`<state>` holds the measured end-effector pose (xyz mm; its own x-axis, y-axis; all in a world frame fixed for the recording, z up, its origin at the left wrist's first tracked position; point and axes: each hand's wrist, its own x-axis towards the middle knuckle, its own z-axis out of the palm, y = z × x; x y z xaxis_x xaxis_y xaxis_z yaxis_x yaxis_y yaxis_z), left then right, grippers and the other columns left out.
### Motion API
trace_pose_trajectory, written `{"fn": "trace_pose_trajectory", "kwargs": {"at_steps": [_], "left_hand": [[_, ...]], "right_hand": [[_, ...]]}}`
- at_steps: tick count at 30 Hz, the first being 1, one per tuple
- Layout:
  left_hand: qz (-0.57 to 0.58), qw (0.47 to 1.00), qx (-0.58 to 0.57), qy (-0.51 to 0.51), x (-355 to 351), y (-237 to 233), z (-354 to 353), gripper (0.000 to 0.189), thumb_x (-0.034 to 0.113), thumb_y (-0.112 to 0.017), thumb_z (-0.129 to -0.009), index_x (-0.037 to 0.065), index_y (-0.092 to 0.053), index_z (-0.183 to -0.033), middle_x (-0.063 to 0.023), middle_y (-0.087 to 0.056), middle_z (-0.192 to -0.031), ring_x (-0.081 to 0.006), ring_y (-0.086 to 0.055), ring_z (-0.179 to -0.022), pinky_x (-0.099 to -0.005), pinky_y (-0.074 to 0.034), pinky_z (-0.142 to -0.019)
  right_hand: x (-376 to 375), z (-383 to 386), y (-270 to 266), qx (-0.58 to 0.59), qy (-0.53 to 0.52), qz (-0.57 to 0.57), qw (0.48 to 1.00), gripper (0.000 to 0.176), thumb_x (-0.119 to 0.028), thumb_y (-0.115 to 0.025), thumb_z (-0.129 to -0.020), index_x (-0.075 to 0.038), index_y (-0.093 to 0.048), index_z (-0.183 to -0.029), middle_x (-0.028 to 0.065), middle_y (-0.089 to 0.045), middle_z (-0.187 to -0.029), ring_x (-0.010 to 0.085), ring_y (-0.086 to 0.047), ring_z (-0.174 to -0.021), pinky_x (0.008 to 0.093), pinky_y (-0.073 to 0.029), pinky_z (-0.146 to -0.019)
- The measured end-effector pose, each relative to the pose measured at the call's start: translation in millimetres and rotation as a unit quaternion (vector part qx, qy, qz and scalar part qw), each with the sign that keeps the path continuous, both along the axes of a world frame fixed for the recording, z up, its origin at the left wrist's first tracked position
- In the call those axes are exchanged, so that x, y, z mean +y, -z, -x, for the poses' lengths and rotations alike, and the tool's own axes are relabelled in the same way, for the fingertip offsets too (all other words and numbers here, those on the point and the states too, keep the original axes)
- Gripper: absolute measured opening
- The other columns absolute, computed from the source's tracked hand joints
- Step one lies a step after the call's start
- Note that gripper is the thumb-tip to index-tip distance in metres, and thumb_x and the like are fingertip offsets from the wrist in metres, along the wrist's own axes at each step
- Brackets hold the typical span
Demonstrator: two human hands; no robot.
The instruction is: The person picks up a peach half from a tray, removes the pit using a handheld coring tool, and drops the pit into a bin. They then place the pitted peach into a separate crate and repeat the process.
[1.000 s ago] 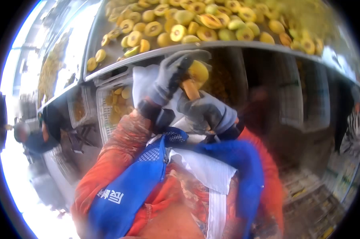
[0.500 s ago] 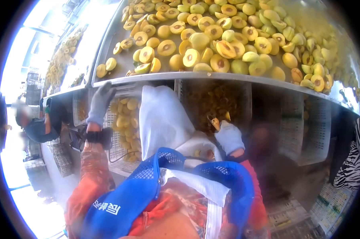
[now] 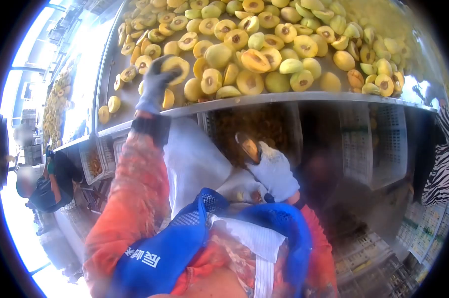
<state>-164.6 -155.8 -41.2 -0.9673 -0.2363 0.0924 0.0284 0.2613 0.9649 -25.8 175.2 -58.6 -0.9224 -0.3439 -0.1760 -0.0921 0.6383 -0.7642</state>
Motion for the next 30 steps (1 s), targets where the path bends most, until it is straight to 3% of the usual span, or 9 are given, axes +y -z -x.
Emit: {"fn": "trace_pose_trajectory", "kwargs": {"at_steps": [3,5,6,9,11,21,24,27,30], "left_hand": [[-0.43,0.9,-0.038,0.056,6.7,-28.0,-59.7,0.044,0.022,-0.056,-0.09,0.003,-0.05,-0.129,-0.0169,-0.061,-0.112,-0.0321,-0.065,-0.094,-0.0437,-0.055,-0.079],[-0.509,0.854,-0.085,0.066,27.5,-34.3,-87.9,0.053,0.038,-0.054,-0.092,0.003,-0.048,-0.131,-0.0147,-0.06,-0.116,-0.0301,-0.062,-0.101,-0.044,-0.054,-0.083],[-0.283,0.957,-0.009,0.056,32.7,-19.5,-92.5,0.053,0.039,-0.053,-0.093,0.003,-0.048,-0.131,-0.0135,-0.059,-0.118,-0.029,-0.061,-0.103,-0.0435,-0.053,-0.084],[-0.176,0.971,0.124,0.102,72.2,-21.5,-117.7,0.043,0.013,-0.057,-0.092,0.002,-0.047,-0.133,-0.0112,-0.057,-0.125,-0.0252,-0.058,-0.11,-0.0361,-0.048,-0.095],[0.143,0.974,0.164,0.059,87.1,-51.1,-131.2,0.033,0.011,-0.051,-0.096,0.001,-0.054,-0.126,-0.0124,-0.058,-0.125,-0.0194,-0.055,-0.113,-0.0325,-0.047,-0.094],[-0.012,0.997,0.066,-0.028,126.4,-68.3,-150.8,0.029,0.02,-0.055,-0.096,0.001,-0.065,-0.116,-0.0073,-0.067,-0.108,-0.0116,-0.061,-0.094,-0.0256,-0.05,-0.081],[-0.085,0.996,0.005,-0.032,131.6,-74.1,-154.5,0.027,0.017,-0.056,-0.095,0.0,-0.065,-0.115,-0.0051,-0.067,-0.105,-0.0095,-0.061,-0.088,-0.0228,-0.051,-0.073],[-0.107,0.993,0.001,-0.044,142.6,-83.2,-159.2,0.026,0.015,-0.057,-0.095,0.0,-0.065,-0.115,-0.0039,-0.067,-0.104,-0.0096,-0.061,-0.085,-0.0218,-0.051,-0.069],[-0.145,0.989,-0.027,-0.003,142.7,-75.4,-158.4,0.026,0.014,-0.057,-0.094,0.0,-0.065,-0.116,-0.0033,-0.067,-0.103,-0.0096,-0.06,-0.084,-0.0216,-0.051,-0.068]], "right_hand": [[-26.1,12.6,-22.3,0.081,-0.054,0.024,0.995,0.038,-0.027,-0.074,-0.073,-0.007,-0.057,-0.101,0.0196,-0.063,-0.085,0.0404,-0.061,-0.081,0.0464,-0.048,-0.07],[-46.4,18.6,-31.2,0.135,-0.067,0.01,0.989,0.039,-0.028,-0.074,-0.073,-0.007,-0.056,-0.101,0.0195,-0.063,-0.083,0.0398,-0.061,-0.08,0.0463,-0.049,-0.069],[-56.1,22.7,-40.1,0.133,-0.069,-0.006,0.989,0.039,-0.029,-0.073,-0.074,-0.007,-0.056,-0.101,0.0196,-0.063,-0.083,0.0396,-0.062,-0.08,0.0464,-0.049,-0.07],[-73.0,25.1,-56.2,0.133,-0.061,-0.047,0.988,0.036,-0.03,-0.071,-0.077,-0.007,-0.055,-0.1,0.0197,-0.063,-0.082,0.0392,-0.062,-0.079,0.0465,-0.049,-0.07],[-74.3,21.2,-57.2,0.148,-0.044,-0.053,0.987,0.034,-0.03,-0.069,-0.079,-0.007,-0.055,-0.099,0.0198,-0.063,-0.082,0.0393,-0.062,-0.079,0.0467,-0.049,-0.07],[-65.8,-15.5,-45.2,0.033,-0.019,0.071,0.997,0.028,-0.023,-0.067,-0.082,-0.006,-0.06,-0.102,0.0179,-0.066,-0.088,0.0358,-0.065,-0.084,0.0427,-0.05,-0.075],[-59.9,-15.0,-31.8,0.042,-0.046,0.153,0.986,0.028,-0.022,-0.067,-0.081,-0.004,-0.061,-0.102,0.0125,-0.066,-0.077,0.0266,-0.065,-0.068,0.0375,-0.05,-0.062],[-54.3,-19.1,-82.5,-0.339,-0.062,0.279,0.896,0.016,-0.016,-0.06,-0.082,-0.004,-0.058,-0.092,0.0094,-0.058,-0.064,0.0214,-0.058,-0.052,0.0316,-0.045,-0.049],[-48.3,-21.4,-89.4,-0.408,-0.055,0.34,0.845,0.011,-0.011,-0.061,-0.079,-0.003,-0.058,-0.086,0.003,-0.053,-0.061,0.0117,-0.049,-0.046,0.0254,-0.037,-0.043]]}}
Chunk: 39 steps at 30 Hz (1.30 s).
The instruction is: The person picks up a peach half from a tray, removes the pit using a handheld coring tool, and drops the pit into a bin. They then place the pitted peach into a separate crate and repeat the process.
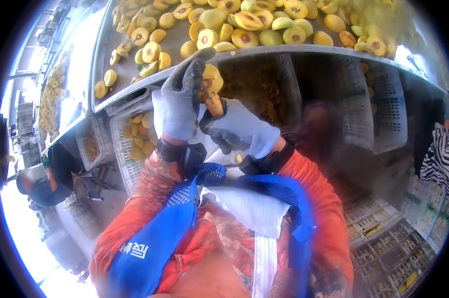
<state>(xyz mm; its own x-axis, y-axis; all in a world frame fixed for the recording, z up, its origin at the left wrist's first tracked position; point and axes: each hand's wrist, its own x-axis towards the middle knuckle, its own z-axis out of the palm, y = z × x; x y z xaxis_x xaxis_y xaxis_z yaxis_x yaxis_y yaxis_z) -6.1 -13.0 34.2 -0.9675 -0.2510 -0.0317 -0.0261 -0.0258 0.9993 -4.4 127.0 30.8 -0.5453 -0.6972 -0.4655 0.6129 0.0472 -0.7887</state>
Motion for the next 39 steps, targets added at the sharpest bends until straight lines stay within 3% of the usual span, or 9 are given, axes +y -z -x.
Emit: {"fn": "trace_pose_trajectory", "kwargs": {"at_steps": [6,15,18,21,23,26,28,32,39], "left_hand": [[0.039,0.968,-0.07,0.239,-20.8,14.9,18.3,0.027,0.016,-0.056,-0.093,0.0,-0.067,-0.111,-0.0051,-0.067,-0.097,-0.01,-0.061,-0.08,-0.024,-0.05,-0.068],[0.373,0.906,0.183,0.08,-32.2,21.3,-4.2,0.034,0.004,-0.057,-0.086,0.001,-0.06,-0.12,-0.0168,-0.067,-0.109,-0.0235,-0.067,-0.093,-0.0309,-0.052,-0.083],[0.245,0.967,0.074,0.002,-71.0,44.3,-14.4,0.033,0.021,-0.053,-0.092,0.001,-0.059,-0.118,-0.0125,-0.068,-0.1,-0.0225,-0.068,-0.086,-0.0327,-0.055,-0.074],[-0.316,0.942,-0.101,-0.056,-128.8,42.3,-25.9,0.049,0.047,-0.05,-0.095,0.003,-0.056,-0.116,-0.0101,-0.065,-0.103,-0.0221,-0.067,-0.086,-0.033,-0.057,-0.062],[0.077,0.986,-0.119,-0.083,-166.1,25.2,-45.9,0.05,0.046,-0.054,-0.093,0.002,-0.057,-0.117,-0.0113,-0.066,-0.102,-0.0248,-0.066,-0.09,-0.0351,-0.055,-0.07],[0.525,0.842,-0.083,-0.098,-289.6,80.4,-63.4,0.054,0.046,-0.059,-0.089,0.0,-0.058,-0.119,-0.0137,-0.067,-0.104,-0.0276,-0.064,-0.098,-0.0368,-0.051,-0.085],[0.519,0.832,-0.181,-0.075,-265.8,39.1,-15.5,0.058,0.047,-0.063,-0.085,0.002,-0.059,-0.121,-0.0168,-0.065,-0.114,-0.03,-0.06,-0.109,-0.0356,-0.044,-0.096],[0.638,0.698,-0.324,0.023,-222.3,41.8,88.8,0.068,0.055,-0.064,-0.081,0.004,-0.053,-0.125,-0.0199,-0.065,-0.111,-0.0355,-0.061,-0.107,-0.0418,-0.045,-0.092],[0.527,0.821,-0.201,0.088,-229.2,88.2,110.1,0.057,0.035,-0.075,-0.076,0.004,-0.056,-0.12,-0.0206,-0.065,-0.106,-0.0338,-0.063,-0.102,-0.0382,-0.048,-0.09]], "right_hand": [[20.4,-2.2,18.9,-0.103,-0.042,0.068,0.992,0.009,-0.011,-0.063,-0.08,-0.005,-0.061,-0.086,-0.0011,-0.052,-0.064,0.0086,-0.049,-0.05,0.0237,-0.037,-0.045],[0.5,-13.0,21.8,-0.209,-0.011,0.253,0.945,0.022,-0.009,-0.067,-0.072,0.001,-0.053,-0.085,0.0022,-0.046,-0.052,0.0112,-0.042,-0.035,0.0247,-0.033,-0.034],[1.0,-10.8,31.3,-0.264,-0.064,0.334,0.903,0.016,-0.005,-0.062,-0.072,0.003,-0.057,-0.086,0.0046,-0.049,-0.054,0.0118,-0.044,-0.037,0.0255,-0.033,-0.034],[15.1,-3.2,35.3,-0.176,-0.052,0.243,0.952,0.017,-0.006,-0.063,-0.071,0.004,-0.058,-0.085,0.0045,-0.05,-0.054,0.0112,-0.045,-0.039,0.0251,-0.033,-0.035],[46.3,0.9,97.5,-0.064,-0.038,0.049,0.996,0.027,-0.015,-0.072,-0.07,-0.002,-0.056,-0.088,-0.001,-0.052,-0.066,0.0084,-0.051,-0.055,0.0224,-0.04,-0.049],[53.4,20.6,102.5,0.116,-0.059,-0.189,0.973,0.028,-0.021,-0.07,-0.074,-0.003,-0.059,-0.093,0.0083,-0.063,-0.074,0.0232,-0.061,-0.065,0.0328,-0.048,-0.062],[50.0,13.3,137.6,0.363,-0.089,-0.508,0.776,0.029,-0.024,-0.07,-0.075,-0.003,-0.061,-0.093,0.0136,-0.067,-0.08,0.0319,-0.064,-0.074,0.039,-0.05,-0.07],[41.3,17.1,120.8,0.368,0.001,-0.365,0.855,0.033,-0.027,-0.071,-0.076,-0.004,-0.061,-0.096,0.0202,-0.065,-0.086,0.0409,-0.062,-0.081,0.0455,-0.049,-0.072],[34.3,16.0,84.8,0.337,0.03,-0.387,0.858,0.031,-0.028,-0.072,-0.078,-0.005,-0.059,-0.095,0.021,-0.064,-0.083,0.0416,-0.061,-0.08,0.0453,-0.048,-0.069]]}}
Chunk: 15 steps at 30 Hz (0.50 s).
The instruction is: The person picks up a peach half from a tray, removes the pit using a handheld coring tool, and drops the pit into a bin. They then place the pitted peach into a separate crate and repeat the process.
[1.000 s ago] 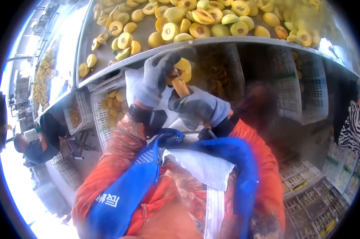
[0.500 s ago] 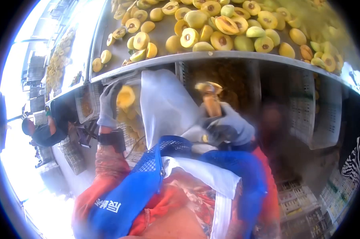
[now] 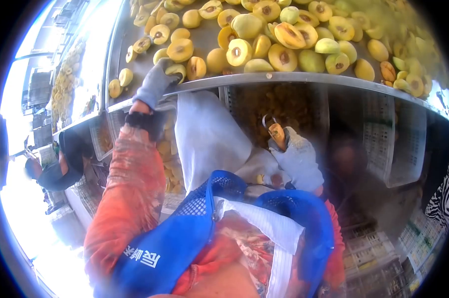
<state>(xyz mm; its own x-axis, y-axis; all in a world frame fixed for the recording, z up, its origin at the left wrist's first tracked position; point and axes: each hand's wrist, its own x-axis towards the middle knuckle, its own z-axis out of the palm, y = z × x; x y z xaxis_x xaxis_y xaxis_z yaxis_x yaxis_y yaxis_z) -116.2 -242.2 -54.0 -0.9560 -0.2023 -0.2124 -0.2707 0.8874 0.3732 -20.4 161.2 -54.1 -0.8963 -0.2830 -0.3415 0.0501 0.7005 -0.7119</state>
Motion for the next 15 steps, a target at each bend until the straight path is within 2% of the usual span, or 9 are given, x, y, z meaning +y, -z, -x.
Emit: {"fn": "trace_pose_trajectory", "kwargs": {"at_steps": [2,3,6,7,11,14,15], "left_hand": [[-0.022,0.986,0.163,0.026,7.8,11.6,-18.1,0.057,0.029,-0.076,-0.075,0.003,-0.056,-0.121,-0.0196,-0.066,-0.103,-0.0321,-0.064,-0.098,-0.0363,-0.049,-0.088],[-0.233,0.957,0.166,-0.04,0.7,25.3,-17.6,0.059,0.025,-0.078,-0.073,0.003,-0.055,-0.122,-0.0187,-0.066,-0.103,-0.0296,-0.064,-0.096,-0.0341,-0.05,-0.084],[-0.22,0.974,0.052,-0.018,-8.0,22.0,-8.8,0.06,0.025,-0.077,-0.072,0.002,-0.054,-0.122,-0.0192,-0.063,-0.107,-0.0284,-0.064,-0.099,-0.0333,-0.051,-0.082],[-0.174,0.985,0.018,-0.004,-5.9,20.2,-3.5,0.055,0.023,-0.076,-0.072,0.002,-0.057,-0.119,-0.02,-0.061,-0.112,-0.0292,-0.062,-0.103,-0.034,-0.051,-0.083],[0.027,0.991,0.121,0.051,20.6,13.0,-4.8,0.052,0.02,-0.073,-0.074,0.005,-0.056,-0.121,-0.0189,-0.062,-0.111,-0.0291,-0.063,-0.102,-0.035,-0.051,-0.084],[-0.127,0.948,0.292,0.002,25.7,-9.5,-16.5,0.048,0.015,-0.068,-0.079,0.005,-0.054,-0.124,-0.0148,-0.063,-0.111,-0.0272,-0.064,-0.102,-0.0367,-0.052,-0.087],[-0.414,0.86,0.263,-0.143,35.1,-24.2,-23.5,0.04,0.009,-0.063,-0.084,0.004,-0.055,-0.123,-0.0106,-0.064,-0.111,-0.0267,-0.064,-0.101,-0.0399,-0.053,-0.089]], "right_hand": [[-6.8,-3.5,-1.9,0.01,-0.009,0.003,1.0,0.031,-0.028,-0.072,-0.078,-0.005,-0.059,-0.095,0.0208,-0.064,-0.083,0.0414,-0.061,-0.079,0.0451,-0.048,-0.068],[-11.0,-5.4,-2.5,0.018,-0.016,0.005,1.0,0.031,-0.028,-0.072,-0.078,-0.005,-0.059,-0.095,0.0207,-0.064,-0.082,0.0413,-0.061,-0.079,0.0451,-0.048,-0.068],[-18.7,-9.2,-5.2,0.029,-0.043,0.025,0.998,0.031,-0.029,-0.072,-0.079,-0.006,-0.059,-0.094,0.0202,-0.063,-0.08,0.0409,-0.061,-0.077,0.0451,-0.048,-0.066],[-21.9,-10.0,-6.4,0.026,-0.051,0.027,0.998,0.031,-0.029,-0.072,-0.079,-0.006,-0.059,-0.094,0.0201,-0.063,-0.079,0.0409,-0.061,-0.077,0.0451,-0.047,-0.065],[-29.7,-14.4,-8.5,0.066,-0.059,0.034,0.996,0.03,-0.029,-0.072,-0.079,-0.007,-0.059,-0.094,0.0191,-0.063,-0.078,0.0406,-0.061,-0.074,0.0451,-0.047,-0.064],[-26.3,-17.2,-11.4,0.083,-0.055,0.009,0.995,0.031,-0.029,-0.072,-0.078,-0.007,-0.059,-0.095,0.0197,-0.063,-0.081,0.0404,-0.061,-0.076,0.0441,-0.048,-0.065],[-25.7,-19.7,-12.1,0.085,-0.059,-0.007,0.995,0.031,-0.029,-0.073,-0.078,-0.007,-0.059,-0.095,0.0202,-0.063,-0.082,0.0404,-0.061,-0.078,0.0436,-0.048,-0.066]]}}
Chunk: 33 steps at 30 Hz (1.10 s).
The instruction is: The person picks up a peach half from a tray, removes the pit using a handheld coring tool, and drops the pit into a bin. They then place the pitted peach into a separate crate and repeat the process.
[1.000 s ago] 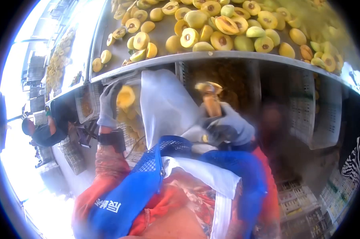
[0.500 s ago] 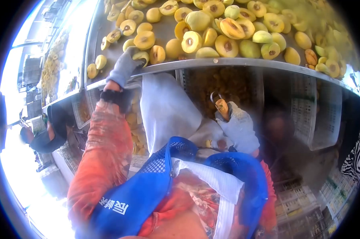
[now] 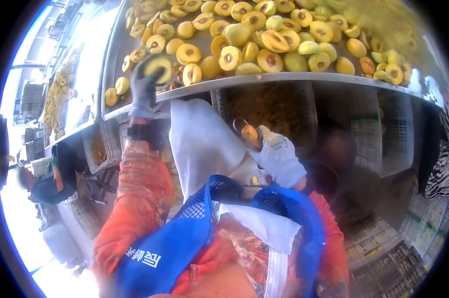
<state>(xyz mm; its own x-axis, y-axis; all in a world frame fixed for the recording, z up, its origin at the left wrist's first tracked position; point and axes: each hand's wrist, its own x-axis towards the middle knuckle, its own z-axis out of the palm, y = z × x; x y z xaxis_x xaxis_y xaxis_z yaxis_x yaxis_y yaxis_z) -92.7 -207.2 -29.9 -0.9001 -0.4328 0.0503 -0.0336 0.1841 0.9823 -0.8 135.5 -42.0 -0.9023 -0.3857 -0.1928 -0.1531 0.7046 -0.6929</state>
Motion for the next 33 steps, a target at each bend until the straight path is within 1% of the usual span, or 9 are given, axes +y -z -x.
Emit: {"fn": "trace_pose_trajectory", "kwargs": {"at_steps": [1,4,10,18,20,22,27,29,33], "left_hand": [[-0.241,0.968,0.071,0.023,-10.4,-5.3,-8.2,0.034,0.008,-0.061,-0.087,0.003,-0.057,-0.12,-0.0107,-0.064,-0.111,-0.0271,-0.064,-0.099,-0.0417,-0.055,-0.086],[-0.392,0.914,0.104,0.017,15.2,-9.8,-27.5,0.034,0.014,-0.061,-0.088,0.003,-0.055,-0.119,-0.0113,-0.061,-0.112,-0.0232,-0.063,-0.099,-0.0377,-0.056,-0.083],[0.024,0.986,0.076,0.15,123.6,-2.7,-70.6,0.042,-0.006,-0.058,-0.075,0.001,-0.06,-0.116,-0.0133,-0.063,-0.11,-0.0253,-0.063,-0.099,-0.0312,-0.05,-0.087],[0.132,0.918,0.113,0.357,139.9,23.3,-79.5,0.059,-0.007,-0.06,-0.078,0.0,-0.044,-0.135,-0.018,-0.062,-0.117,-0.0291,-0.062,-0.105,-0.0353,-0.049,-0.09],[-0.29,0.889,0.082,0.346,154.0,16.4,-83.5,0.038,0.01,-0.05,-0.093,-0.001,-0.05,-0.129,-0.0161,-0.061,-0.119,-0.0228,-0.061,-0.106,-0.0331,-0.051,-0.089],[-0.403,0.885,-0.019,0.233,157.4,10.8,-78.6,0.032,0.013,-0.054,-0.095,-0.002,-0.053,-0.123,-0.0155,-0.06,-0.119,-0.0221,-0.063,-0.104,-0.0339,-0.052,-0.089],[-0.218,0.954,0.077,0.191,171.7,9.6,-76.6,0.035,-0.003,-0.066,-0.083,-0.003,-0.054,-0.116,-0.0148,-0.061,-0.116,-0.0233,-0.063,-0.102,-0.0331,-0.053,-0.086],[0.063,0.944,0.219,0.237,171.9,1.0,-82.3,0.035,-0.004,-0.066,-0.083,-0.003,-0.055,-0.116,-0.0142,-0.061,-0.115,-0.0222,-0.063,-0.099,-0.0321,-0.054,-0.084],[0.093,0.962,0.17,0.19,186.4,-38.3,-92.9,0.028,0.007,-0.064,-0.088,-0.004,-0.057,-0.113,-0.012,-0.062,-0.107,-0.02,-0.063,-0.093,-0.0297,-0.053,-0.078]], "right_hand": [[-1.0,-1.4,-1.3,-0.007,0.006,0.028,1.0,0.033,-0.028,-0.073,-0.077,-0.006,-0.059,-0.097,0.0196,-0.063,-0.083,0.0389,-0.062,-0.078,0.0431,-0.048,-0.067],[-17.9,5.9,-12.5,-0.019,0.024,0.133,0.991,0.036,-0.028,-0.074,-0.076,-0.006,-0.06,-0.101,0.0176,-0.064,-0.085,0.0349,-0.064,-0.079,0.041,-0.049,-0.069],[-43.5,20.3,-22.3,-0.304,0.159,0.478,0.809,0.038,-0.019,-0.073,-0.075,-0.004,-0.061,-0.109,0.0099,-0.067,-0.087,0.0206,-0.064,-0.075,0.0325,-0.051,-0.069],[-7.9,18.5,-31.0,-0.001,0.079,0.224,0.971,0.037,-0.019,-0.072,-0.075,-0.003,-0.06,-0.106,0.0166,-0.066,-0.091,0.0324,-0.064,-0.081,0.0392,-0.051,-0.071],[-4.6,15.1,-28.3,0.066,0.141,0.178,0.972,0.033,-0.025,-0.072,-0.076,-0.003,-0.059,-0.097,0.0199,-0.065,-0.09,0.0402,-0.061,-0.085,0.0443,-0.049,-0.073],[-2.9,3.2,-24.6,0.037,0.123,0.133,0.983,0.038,-0.02,-0.074,-0.076,-0.003,-0.06,-0.106,0.0188,-0.066,-0.092,0.033,-0.064,-0.083,0.0393,-0.05,-0.074],[-7.5,-11.5,-8.1,0.087,0.07,0.012,0.994,0.036,-0.026,-0.074,-0.077,-0.005,-0.059,-0.102,0.021,-0.065,-0.083,0.0403,-0.063,-0.079,0.0454,-0.05,-0.068],[-10.5,-12.7,-10.1,0.106,0.091,0.036,0.99,0.035,-0.03,-0.073,-0.078,-0.006,-0.058,-0.098,0.0197,-0.064,-0.078,0.0404,-0.063,-0.075,0.0471,-0.049,-0.065],[-17.2,-17.3,-11.3,0.106,0.132,0.057,0.984,0.03,-0.028,-0.069,-0.08,-0.007,-0.057,-0.097,0.0182,-0.064,-0.078,0.0389,-0.063,-0.074,0.0459,-0.05,-0.066]]}}
